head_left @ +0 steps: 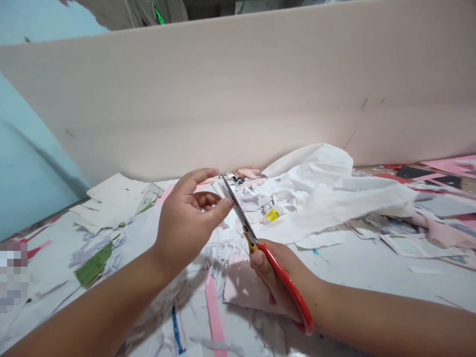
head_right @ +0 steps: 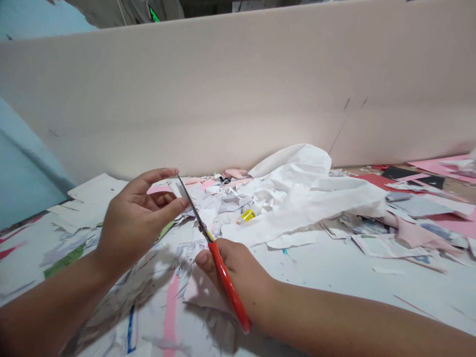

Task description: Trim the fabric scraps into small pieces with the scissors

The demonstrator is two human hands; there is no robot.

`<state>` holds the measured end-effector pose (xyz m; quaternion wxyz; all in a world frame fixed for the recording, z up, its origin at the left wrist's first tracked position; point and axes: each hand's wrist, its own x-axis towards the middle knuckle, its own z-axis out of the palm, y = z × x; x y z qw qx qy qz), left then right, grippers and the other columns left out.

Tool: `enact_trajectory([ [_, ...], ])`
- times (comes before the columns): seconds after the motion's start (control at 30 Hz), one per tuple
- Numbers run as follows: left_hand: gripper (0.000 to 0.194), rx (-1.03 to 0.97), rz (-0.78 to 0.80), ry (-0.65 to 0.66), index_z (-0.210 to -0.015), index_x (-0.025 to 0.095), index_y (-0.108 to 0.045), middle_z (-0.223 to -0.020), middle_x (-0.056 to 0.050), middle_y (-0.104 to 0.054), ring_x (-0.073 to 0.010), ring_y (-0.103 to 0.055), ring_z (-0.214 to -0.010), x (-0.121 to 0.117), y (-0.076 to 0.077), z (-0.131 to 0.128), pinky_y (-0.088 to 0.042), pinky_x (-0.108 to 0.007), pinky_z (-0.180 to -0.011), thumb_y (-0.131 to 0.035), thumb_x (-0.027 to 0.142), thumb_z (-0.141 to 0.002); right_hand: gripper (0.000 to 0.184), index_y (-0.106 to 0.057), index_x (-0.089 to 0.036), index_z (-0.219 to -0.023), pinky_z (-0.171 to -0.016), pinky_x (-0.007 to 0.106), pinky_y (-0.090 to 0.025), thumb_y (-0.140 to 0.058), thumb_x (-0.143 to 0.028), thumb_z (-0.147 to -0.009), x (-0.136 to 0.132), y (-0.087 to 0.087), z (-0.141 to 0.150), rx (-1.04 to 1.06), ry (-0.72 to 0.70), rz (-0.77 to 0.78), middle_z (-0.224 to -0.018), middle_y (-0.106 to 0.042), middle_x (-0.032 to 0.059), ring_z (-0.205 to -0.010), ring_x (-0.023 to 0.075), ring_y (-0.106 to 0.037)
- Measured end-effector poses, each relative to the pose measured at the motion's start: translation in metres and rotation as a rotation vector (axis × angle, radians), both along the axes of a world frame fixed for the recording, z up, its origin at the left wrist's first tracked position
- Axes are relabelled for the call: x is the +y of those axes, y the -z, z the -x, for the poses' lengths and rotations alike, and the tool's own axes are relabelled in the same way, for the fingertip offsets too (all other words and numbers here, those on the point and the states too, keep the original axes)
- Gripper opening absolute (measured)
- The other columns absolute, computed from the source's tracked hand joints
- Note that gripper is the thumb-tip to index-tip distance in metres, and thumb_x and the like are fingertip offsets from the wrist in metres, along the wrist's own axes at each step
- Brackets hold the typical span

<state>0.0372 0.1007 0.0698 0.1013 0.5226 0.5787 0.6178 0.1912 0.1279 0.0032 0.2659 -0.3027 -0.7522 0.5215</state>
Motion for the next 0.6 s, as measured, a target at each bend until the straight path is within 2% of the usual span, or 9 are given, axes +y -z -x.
enact_trajectory([
  [0.5, 0.045, -0.003, 0.04, 0.041, -0.107, 0.025, -0.057, -0.051, 0.006, -0.052, -0.007, -0.049, -0.047, -0.0019, -0.0034, 0.0024, -0.041, -0.015, -0.043, -0.069, 0.023, -0.063, 0.052, -0.035, -0.02, -0.059, -0.038, 0.02, -0.028, -0.042, -0.069, -0.072, 0.0019, -0.001, -0.0005, 0.041, 0.016, 0.109, -0.044, -0.03, -0.008, -0.038, 0.0059, -0.029],
  [0.6, 0.044, -0.006, 0.033, 0.061, -0.107, 0.025, -0.056, -0.052, 0.006, -0.051, -0.0073, -0.05, -0.048, -0.002, -0.0036, 0.0049, -0.042, -0.015, -0.044, -0.068, 0.022, -0.065, 0.051, -0.037, -0.019, -0.061, -0.041, 0.021, -0.032, -0.039, -0.069, -0.074, 0.0036, 0.0014, -0.0003, 0.061, -0.006, 0.087, -0.048, -0.033, -0.0069, -0.041, 0.0067, -0.034],
])
